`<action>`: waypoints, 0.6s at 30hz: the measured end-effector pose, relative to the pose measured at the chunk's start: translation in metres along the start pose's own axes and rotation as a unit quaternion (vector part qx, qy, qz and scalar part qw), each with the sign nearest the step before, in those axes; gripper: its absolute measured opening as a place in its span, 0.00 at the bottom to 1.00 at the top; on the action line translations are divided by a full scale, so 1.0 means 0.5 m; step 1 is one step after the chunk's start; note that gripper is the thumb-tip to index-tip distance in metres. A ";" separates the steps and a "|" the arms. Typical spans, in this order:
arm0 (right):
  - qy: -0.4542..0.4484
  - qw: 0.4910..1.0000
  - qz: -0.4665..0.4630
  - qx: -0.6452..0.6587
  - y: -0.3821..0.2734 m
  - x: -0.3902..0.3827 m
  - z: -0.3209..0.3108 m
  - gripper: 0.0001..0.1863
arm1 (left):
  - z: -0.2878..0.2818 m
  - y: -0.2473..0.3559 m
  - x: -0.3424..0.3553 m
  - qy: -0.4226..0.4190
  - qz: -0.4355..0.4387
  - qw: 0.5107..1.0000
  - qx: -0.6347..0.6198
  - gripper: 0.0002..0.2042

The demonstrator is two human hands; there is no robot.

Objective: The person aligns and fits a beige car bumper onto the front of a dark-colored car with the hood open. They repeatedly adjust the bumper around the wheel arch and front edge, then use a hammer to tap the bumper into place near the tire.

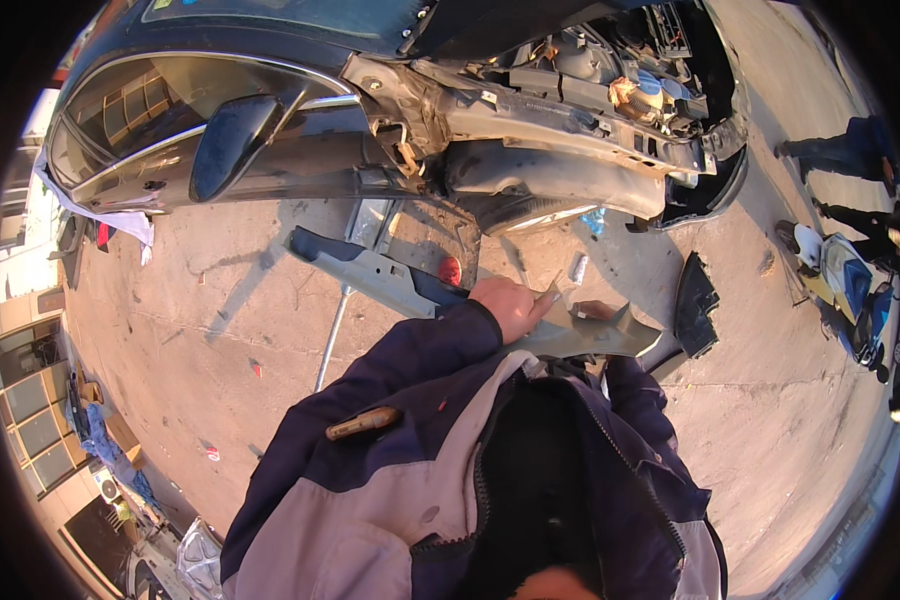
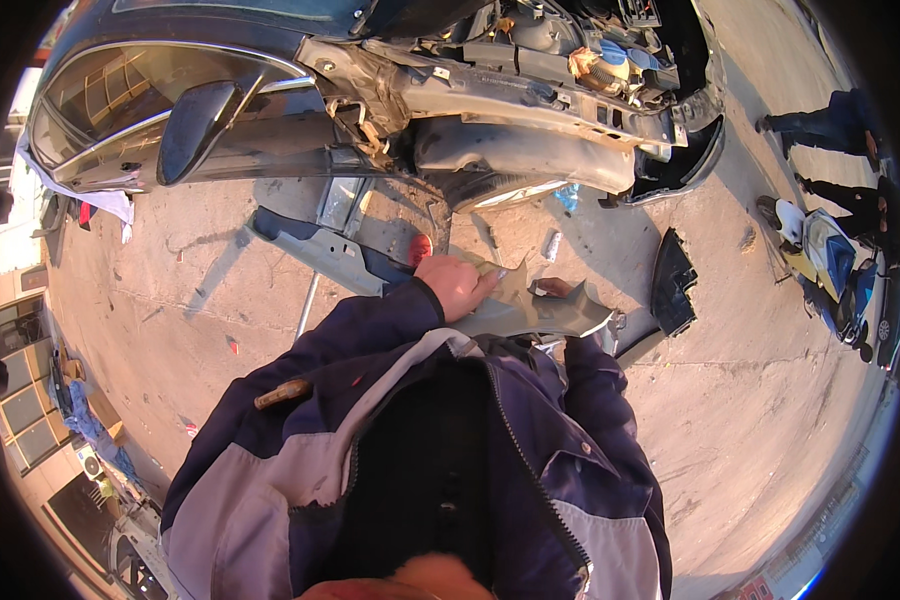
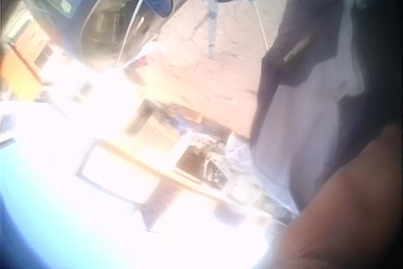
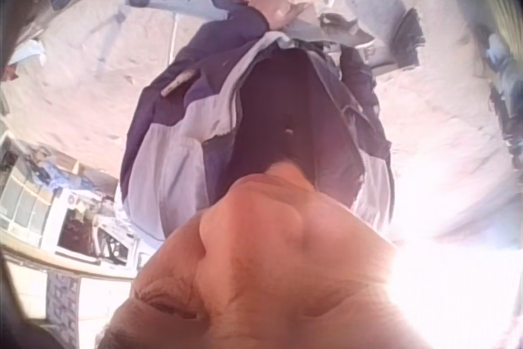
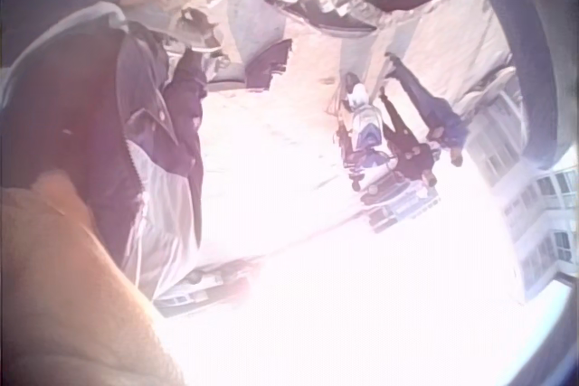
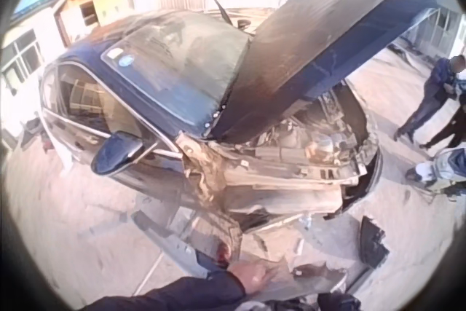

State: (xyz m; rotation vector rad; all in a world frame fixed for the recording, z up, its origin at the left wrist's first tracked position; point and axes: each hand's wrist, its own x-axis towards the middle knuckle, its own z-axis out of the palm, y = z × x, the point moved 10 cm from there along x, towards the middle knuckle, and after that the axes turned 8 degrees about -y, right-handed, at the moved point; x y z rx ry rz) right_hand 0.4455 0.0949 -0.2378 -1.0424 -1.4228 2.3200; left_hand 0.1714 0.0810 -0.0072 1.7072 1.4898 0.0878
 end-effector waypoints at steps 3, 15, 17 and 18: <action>0.006 0.997 0.065 -0.043 0.020 0.019 0.027 0.29 | 0.002 -0.008 0.000 0.007 0.003 1.000 -0.011 0.38; -0.088 0.979 -0.101 -0.155 -0.116 0.076 0.111 0.17 | 0.031 -0.074 -0.007 -0.005 -0.028 0.999 -0.042 0.36; -0.050 0.975 -0.097 -0.195 -0.090 0.083 0.097 0.13 | 0.030 -0.093 -0.012 -0.009 -0.058 0.998 -0.025 0.35; -0.049 0.970 -0.073 -0.227 -0.068 0.087 0.094 0.11 | 0.030 -0.095 -0.013 -0.009 -0.048 0.998 -0.031 0.34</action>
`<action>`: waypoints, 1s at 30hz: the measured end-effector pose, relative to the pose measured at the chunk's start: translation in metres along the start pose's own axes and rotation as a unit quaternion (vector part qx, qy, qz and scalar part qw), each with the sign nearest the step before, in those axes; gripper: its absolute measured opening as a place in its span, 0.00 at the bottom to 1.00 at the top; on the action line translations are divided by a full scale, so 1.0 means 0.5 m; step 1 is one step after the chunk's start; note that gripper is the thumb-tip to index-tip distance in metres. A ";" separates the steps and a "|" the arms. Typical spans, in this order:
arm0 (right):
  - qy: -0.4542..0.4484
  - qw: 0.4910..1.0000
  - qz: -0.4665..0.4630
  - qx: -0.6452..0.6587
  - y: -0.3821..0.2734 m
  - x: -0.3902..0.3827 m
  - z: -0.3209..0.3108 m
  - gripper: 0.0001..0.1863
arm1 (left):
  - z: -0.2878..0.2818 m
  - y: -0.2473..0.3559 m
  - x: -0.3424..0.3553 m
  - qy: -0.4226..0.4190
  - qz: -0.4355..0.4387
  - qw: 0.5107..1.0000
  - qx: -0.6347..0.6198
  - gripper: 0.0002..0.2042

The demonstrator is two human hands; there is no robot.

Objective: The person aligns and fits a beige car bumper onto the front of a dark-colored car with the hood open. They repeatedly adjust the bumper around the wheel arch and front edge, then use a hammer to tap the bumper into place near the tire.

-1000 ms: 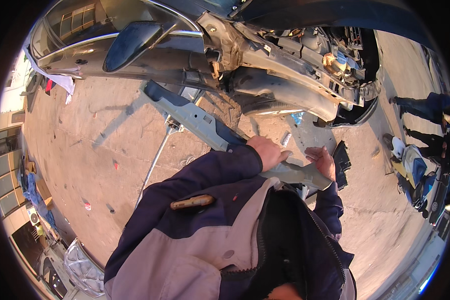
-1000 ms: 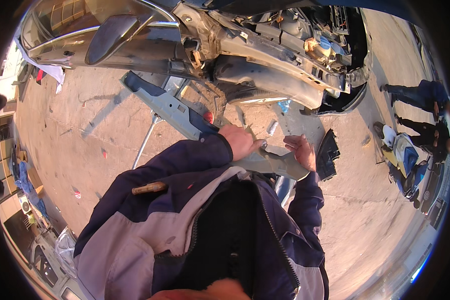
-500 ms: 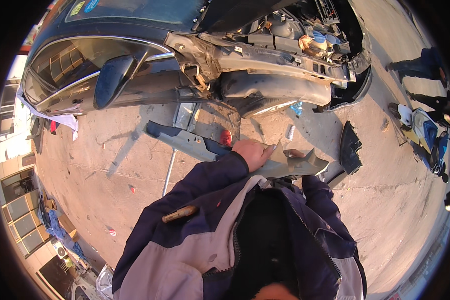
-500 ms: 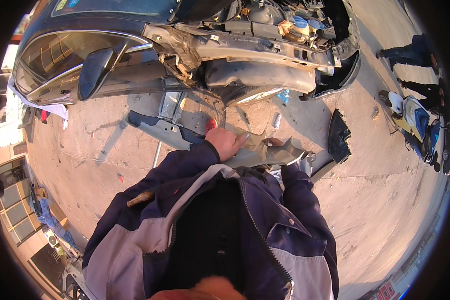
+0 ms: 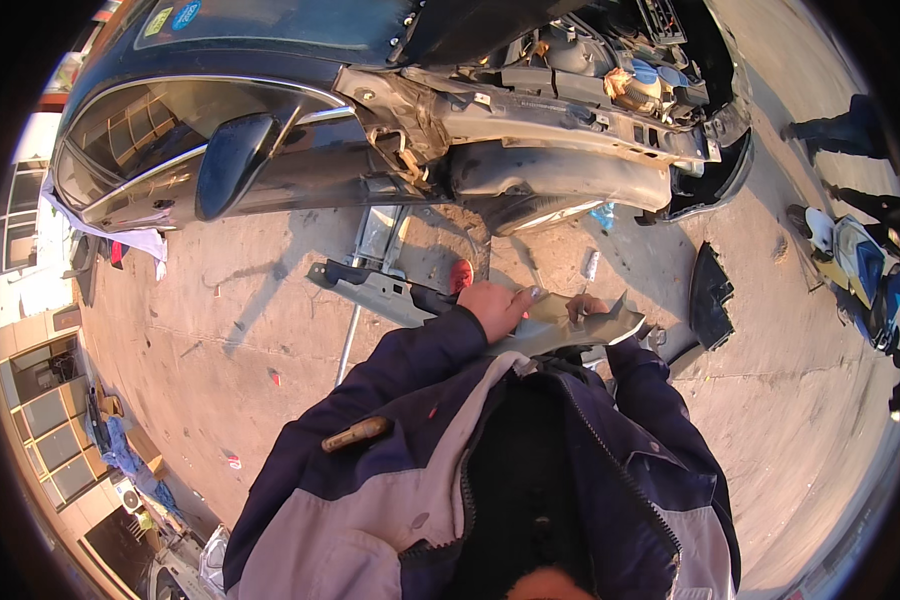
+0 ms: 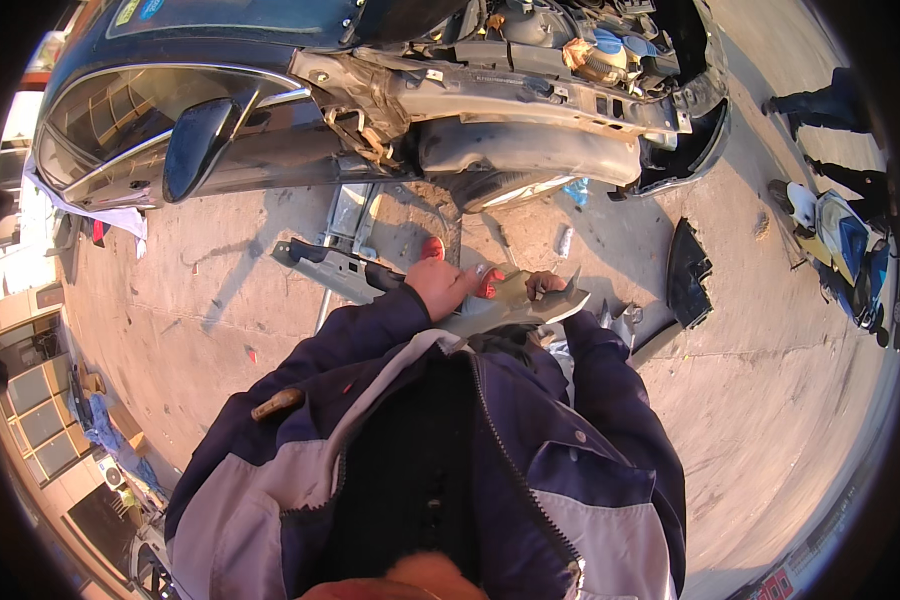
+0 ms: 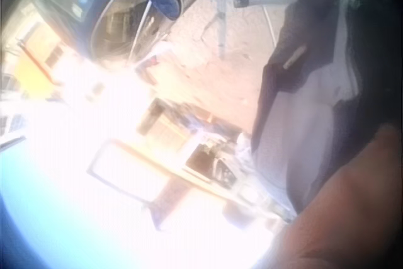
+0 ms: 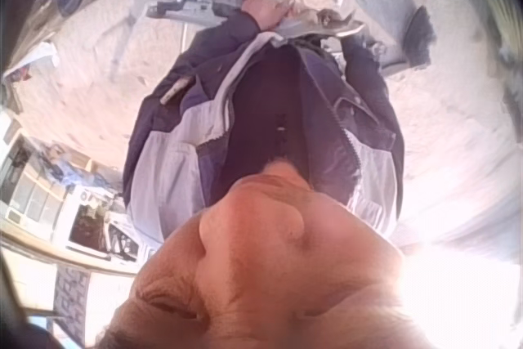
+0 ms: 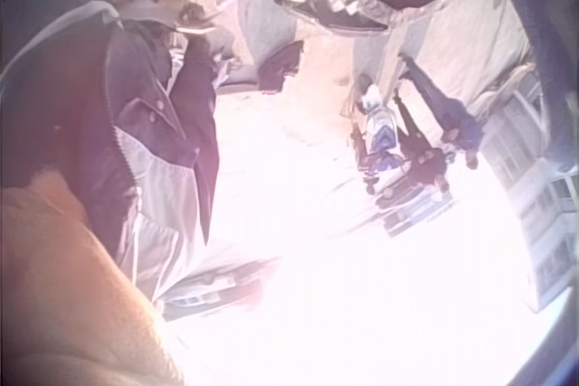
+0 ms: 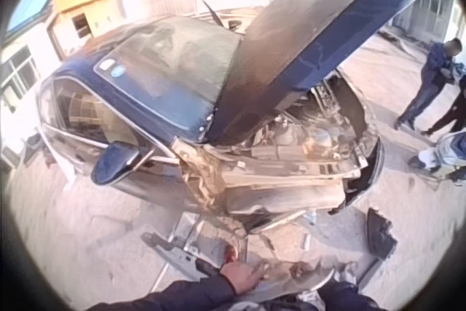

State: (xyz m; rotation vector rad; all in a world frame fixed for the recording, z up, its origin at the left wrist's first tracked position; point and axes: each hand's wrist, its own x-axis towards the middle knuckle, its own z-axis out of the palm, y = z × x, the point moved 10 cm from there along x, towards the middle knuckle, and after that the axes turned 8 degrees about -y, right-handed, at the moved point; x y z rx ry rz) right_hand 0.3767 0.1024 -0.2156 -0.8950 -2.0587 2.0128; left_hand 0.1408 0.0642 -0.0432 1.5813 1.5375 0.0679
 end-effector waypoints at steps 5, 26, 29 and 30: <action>0.045 0.998 0.043 0.020 0.046 -0.031 0.008 0.08 | 0.013 -0.027 0.008 0.003 0.072 0.997 -0.010 0.32; 0.106 0.960 0.118 -0.230 -0.141 -0.100 -0.028 0.24 | 0.122 -0.141 0.112 -0.175 0.101 0.969 -0.141 0.29; 0.114 0.961 0.095 -0.232 -0.166 -0.100 -0.023 0.22 | 0.112 -0.140 0.118 -0.171 0.120 0.965 -0.158 0.26; 0.120 0.960 0.091 -0.236 -0.172 -0.102 -0.022 0.21 | 0.113 -0.140 0.120 -0.176 0.123 0.964 -0.154 0.26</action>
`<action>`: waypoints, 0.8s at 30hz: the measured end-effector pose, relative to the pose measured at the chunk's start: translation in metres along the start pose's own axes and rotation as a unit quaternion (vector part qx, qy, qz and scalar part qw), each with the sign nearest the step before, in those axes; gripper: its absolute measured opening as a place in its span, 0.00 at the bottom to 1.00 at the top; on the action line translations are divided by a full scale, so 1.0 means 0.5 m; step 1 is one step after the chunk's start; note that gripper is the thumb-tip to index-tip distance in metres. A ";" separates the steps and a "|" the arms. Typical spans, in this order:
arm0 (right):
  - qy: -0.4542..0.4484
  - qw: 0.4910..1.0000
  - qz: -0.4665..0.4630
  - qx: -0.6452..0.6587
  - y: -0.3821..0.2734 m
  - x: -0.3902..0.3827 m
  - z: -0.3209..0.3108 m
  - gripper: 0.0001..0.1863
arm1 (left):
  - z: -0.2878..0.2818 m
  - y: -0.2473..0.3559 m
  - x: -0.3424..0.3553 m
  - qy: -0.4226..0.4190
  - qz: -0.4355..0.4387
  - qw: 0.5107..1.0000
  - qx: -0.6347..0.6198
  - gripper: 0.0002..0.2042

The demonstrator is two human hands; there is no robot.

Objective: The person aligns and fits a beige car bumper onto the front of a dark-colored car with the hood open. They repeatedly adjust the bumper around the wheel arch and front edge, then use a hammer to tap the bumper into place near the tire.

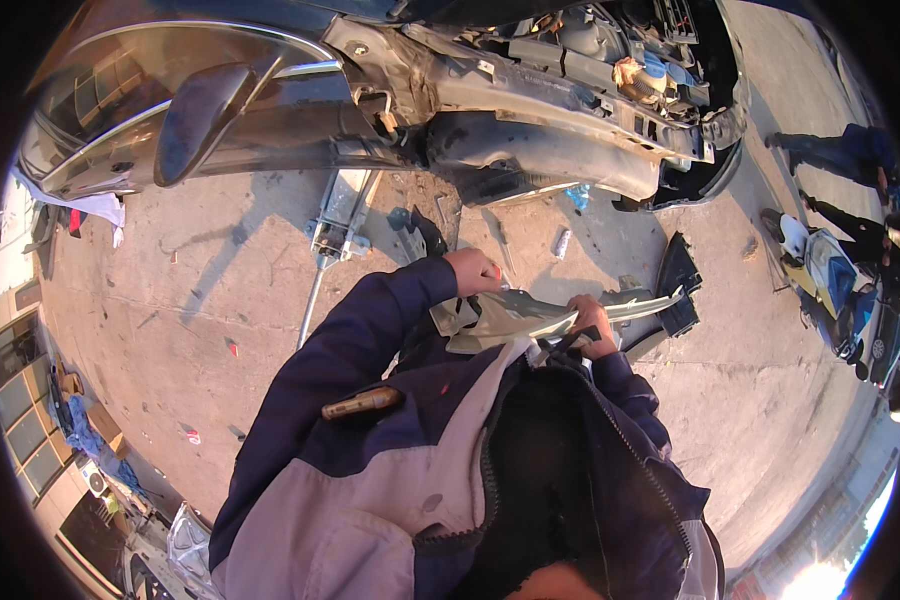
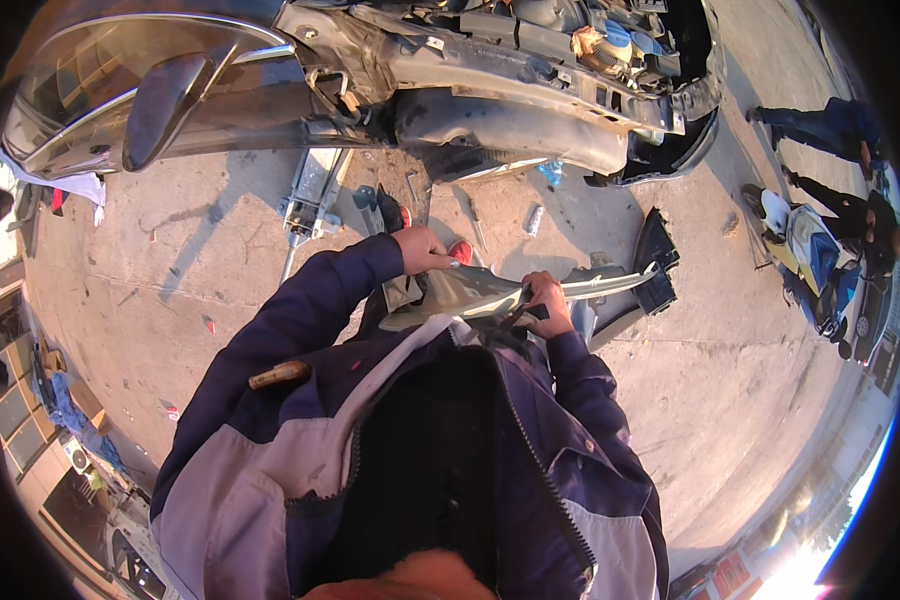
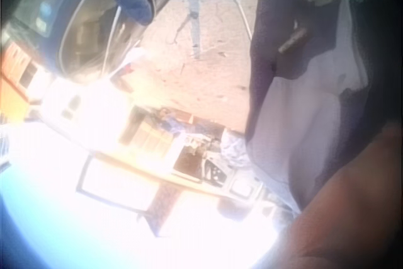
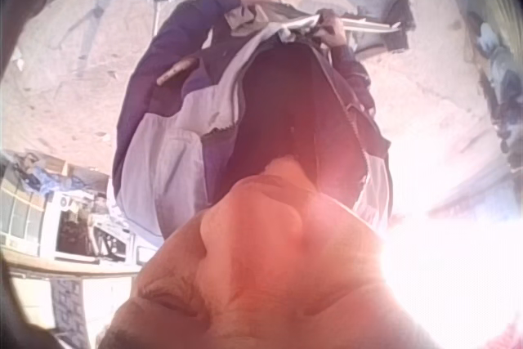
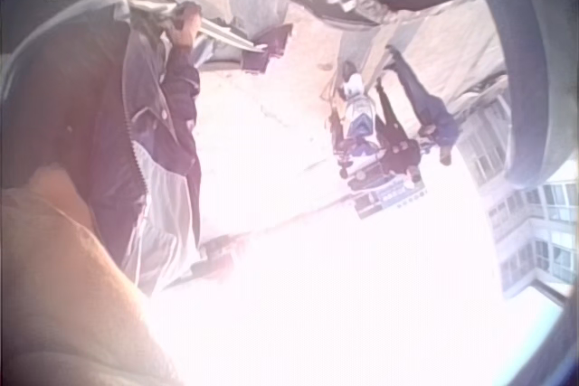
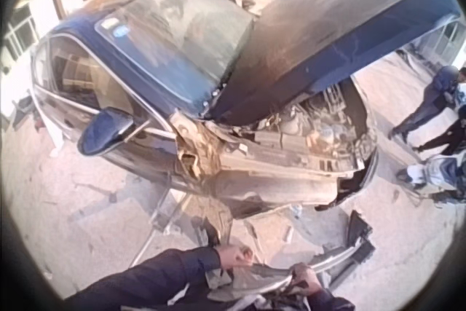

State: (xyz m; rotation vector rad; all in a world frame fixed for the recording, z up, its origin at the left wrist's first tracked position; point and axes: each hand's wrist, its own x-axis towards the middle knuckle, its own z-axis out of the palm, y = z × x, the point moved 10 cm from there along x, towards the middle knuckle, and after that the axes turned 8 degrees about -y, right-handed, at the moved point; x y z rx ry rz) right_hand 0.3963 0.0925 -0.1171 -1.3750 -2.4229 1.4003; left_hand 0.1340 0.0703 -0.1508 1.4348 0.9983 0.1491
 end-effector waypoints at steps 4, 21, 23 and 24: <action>0.004 1.000 -0.007 -0.003 -0.009 -0.002 0.013 0.21 | -0.018 -0.026 0.015 0.006 -0.043 0.999 0.005 0.24; -0.128 0.985 0.113 -0.025 -0.018 0.028 0.108 0.14 | -0.366 0.086 -0.320 0.405 0.279 0.785 -0.377 0.29; -0.129 0.983 0.121 -0.044 -0.012 0.032 0.117 0.13 | -0.397 0.095 -0.454 0.432 0.379 0.707 -0.413 0.30; -0.129 0.981 0.139 -0.049 -0.001 0.032 0.121 0.13 | -0.403 0.087 -0.524 0.443 0.414 0.664 -0.438 0.31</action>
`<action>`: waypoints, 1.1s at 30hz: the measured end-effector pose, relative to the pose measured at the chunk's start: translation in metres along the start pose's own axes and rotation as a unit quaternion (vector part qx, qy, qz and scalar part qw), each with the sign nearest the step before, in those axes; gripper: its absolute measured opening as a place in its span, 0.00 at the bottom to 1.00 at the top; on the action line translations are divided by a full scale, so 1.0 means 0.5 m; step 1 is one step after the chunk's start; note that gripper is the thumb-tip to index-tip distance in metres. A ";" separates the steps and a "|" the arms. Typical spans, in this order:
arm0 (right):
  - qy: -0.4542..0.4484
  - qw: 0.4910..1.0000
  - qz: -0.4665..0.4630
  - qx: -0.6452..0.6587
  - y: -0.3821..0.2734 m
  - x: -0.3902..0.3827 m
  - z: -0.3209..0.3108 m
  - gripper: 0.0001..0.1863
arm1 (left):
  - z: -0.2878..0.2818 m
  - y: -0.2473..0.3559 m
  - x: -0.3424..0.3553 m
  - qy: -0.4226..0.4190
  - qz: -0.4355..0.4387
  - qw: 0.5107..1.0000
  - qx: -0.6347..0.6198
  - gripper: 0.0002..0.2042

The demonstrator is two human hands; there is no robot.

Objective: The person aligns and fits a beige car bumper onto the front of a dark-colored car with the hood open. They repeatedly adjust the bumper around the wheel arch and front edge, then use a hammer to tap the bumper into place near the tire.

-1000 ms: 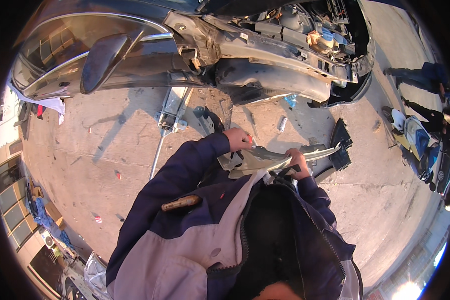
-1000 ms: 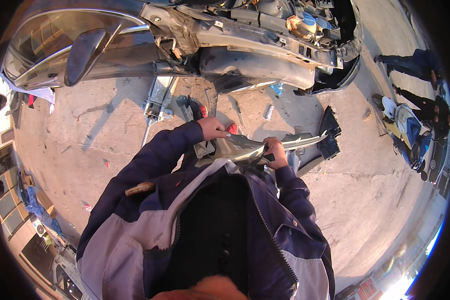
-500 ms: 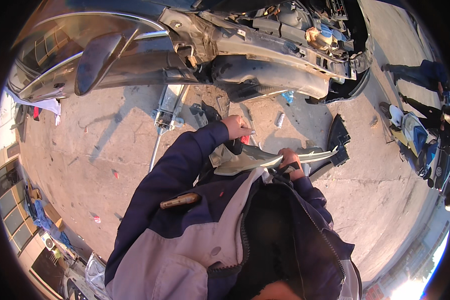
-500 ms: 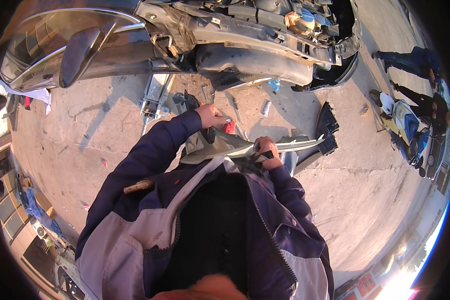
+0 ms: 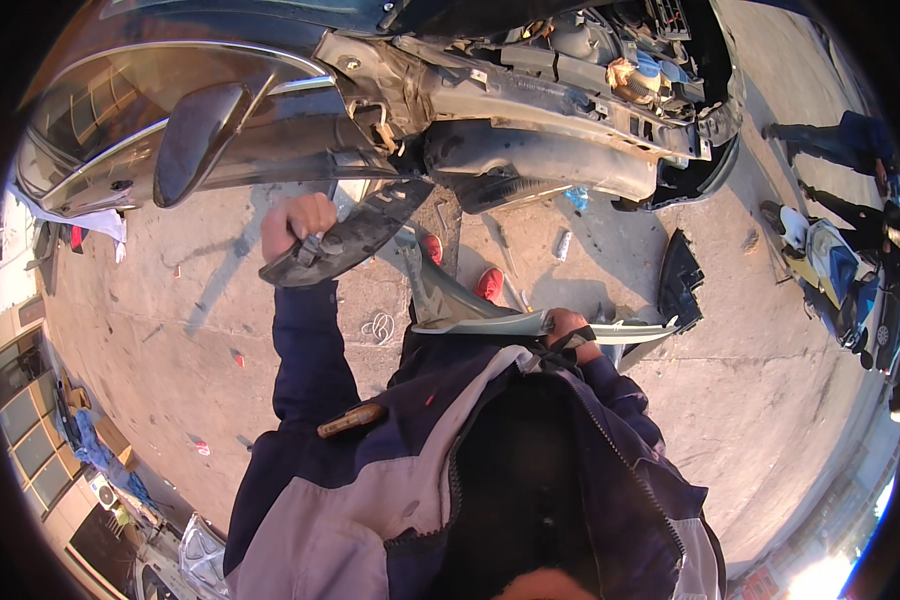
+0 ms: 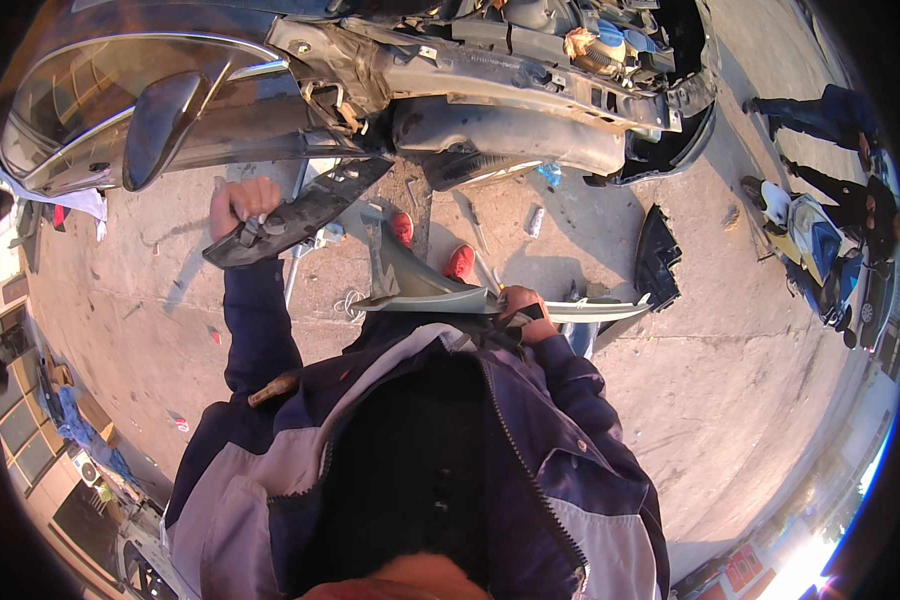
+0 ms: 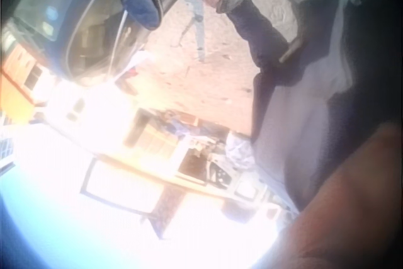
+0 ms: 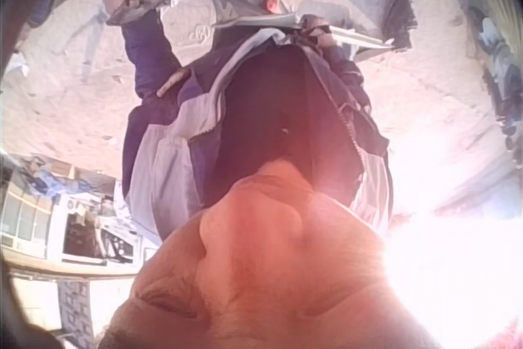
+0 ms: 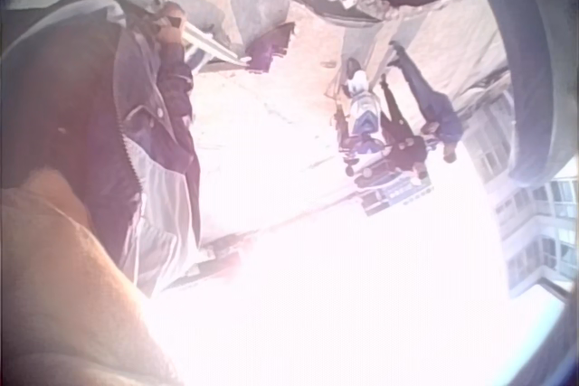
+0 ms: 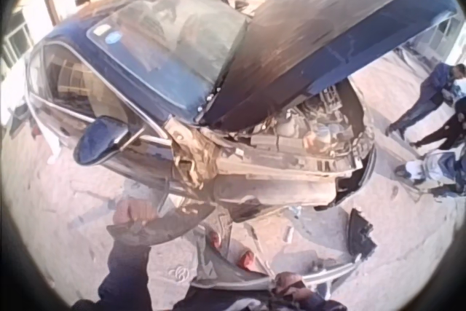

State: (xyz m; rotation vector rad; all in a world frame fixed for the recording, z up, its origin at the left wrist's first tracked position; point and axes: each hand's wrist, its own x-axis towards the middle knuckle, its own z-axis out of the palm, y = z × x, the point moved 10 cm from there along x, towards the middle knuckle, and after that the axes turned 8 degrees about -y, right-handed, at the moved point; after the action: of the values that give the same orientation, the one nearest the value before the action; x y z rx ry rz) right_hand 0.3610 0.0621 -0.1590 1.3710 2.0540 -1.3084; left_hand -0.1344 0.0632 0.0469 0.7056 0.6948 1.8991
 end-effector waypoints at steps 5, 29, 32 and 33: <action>-0.039 0.999 -0.029 -0.012 -0.003 0.019 0.021 0.23 | -0.114 0.162 -0.097 0.011 0.022 0.996 0.083 0.32; -0.111 0.979 0.058 -0.161 -0.155 0.171 -0.006 0.31 | -0.667 -0.173 -0.588 0.331 -0.397 0.757 0.400 0.31; -0.104 0.980 0.083 -0.146 -0.157 0.197 -0.010 0.32 | -0.681 -0.185 -0.574 0.324 -0.418 0.758 0.381 0.31; -0.107 0.978 0.103 -0.145 -0.154 0.202 -0.011 0.32 | -0.683 -0.189 -0.565 0.318 -0.421 0.759 0.381 0.31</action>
State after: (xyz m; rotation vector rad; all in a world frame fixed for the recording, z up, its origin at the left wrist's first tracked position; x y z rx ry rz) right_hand 0.2478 0.1131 -0.1879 1.2175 1.8186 -0.9772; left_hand -0.2210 -0.2150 -0.3000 0.0860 1.9104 0.9048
